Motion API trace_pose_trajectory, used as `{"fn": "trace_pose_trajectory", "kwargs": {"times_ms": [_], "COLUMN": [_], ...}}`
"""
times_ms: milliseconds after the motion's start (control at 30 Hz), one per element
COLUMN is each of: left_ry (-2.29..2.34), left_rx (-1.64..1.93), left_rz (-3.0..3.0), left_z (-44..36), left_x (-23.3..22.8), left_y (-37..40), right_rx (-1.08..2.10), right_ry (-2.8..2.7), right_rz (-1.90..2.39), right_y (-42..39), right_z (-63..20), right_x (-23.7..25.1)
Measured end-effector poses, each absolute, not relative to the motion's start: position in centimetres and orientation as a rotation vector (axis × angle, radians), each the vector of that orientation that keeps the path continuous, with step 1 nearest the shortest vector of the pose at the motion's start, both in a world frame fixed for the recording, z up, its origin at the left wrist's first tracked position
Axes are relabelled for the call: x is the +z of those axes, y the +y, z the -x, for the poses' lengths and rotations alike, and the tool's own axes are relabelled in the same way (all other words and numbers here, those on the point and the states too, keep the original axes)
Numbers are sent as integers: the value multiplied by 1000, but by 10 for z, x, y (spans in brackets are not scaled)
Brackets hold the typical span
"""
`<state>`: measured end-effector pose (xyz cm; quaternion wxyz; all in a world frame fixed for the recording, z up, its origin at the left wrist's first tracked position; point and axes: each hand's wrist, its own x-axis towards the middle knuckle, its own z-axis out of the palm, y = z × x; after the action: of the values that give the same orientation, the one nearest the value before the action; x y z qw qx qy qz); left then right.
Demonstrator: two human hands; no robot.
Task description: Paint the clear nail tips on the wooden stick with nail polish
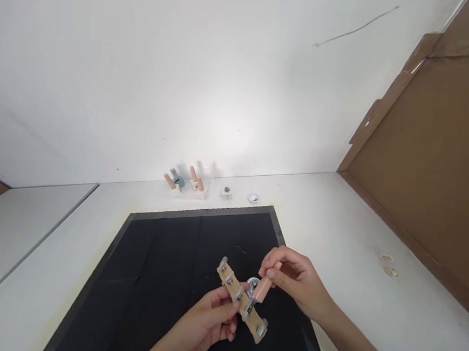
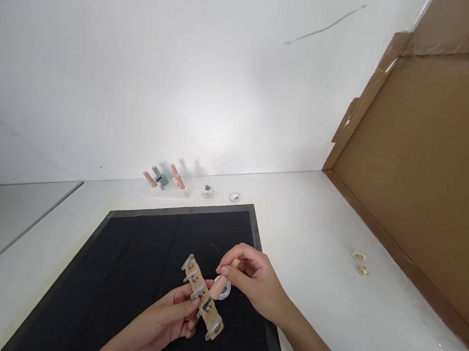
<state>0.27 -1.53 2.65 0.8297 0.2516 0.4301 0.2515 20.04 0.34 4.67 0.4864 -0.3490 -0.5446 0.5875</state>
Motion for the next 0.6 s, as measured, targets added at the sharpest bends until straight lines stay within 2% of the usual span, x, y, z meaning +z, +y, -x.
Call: {"fn": "trace_pose_trajectory", "kwargs": {"times_ms": [600], "left_ry": [902], "left_rx": [551], "left_rz": [-499], "left_z": [0], "left_x": [26], "left_y": [-16], "right_rx": [1272], "right_ry": [-1261], "right_rz": [971], "right_y": [6], "right_z": [-203], "right_x": [45]}}
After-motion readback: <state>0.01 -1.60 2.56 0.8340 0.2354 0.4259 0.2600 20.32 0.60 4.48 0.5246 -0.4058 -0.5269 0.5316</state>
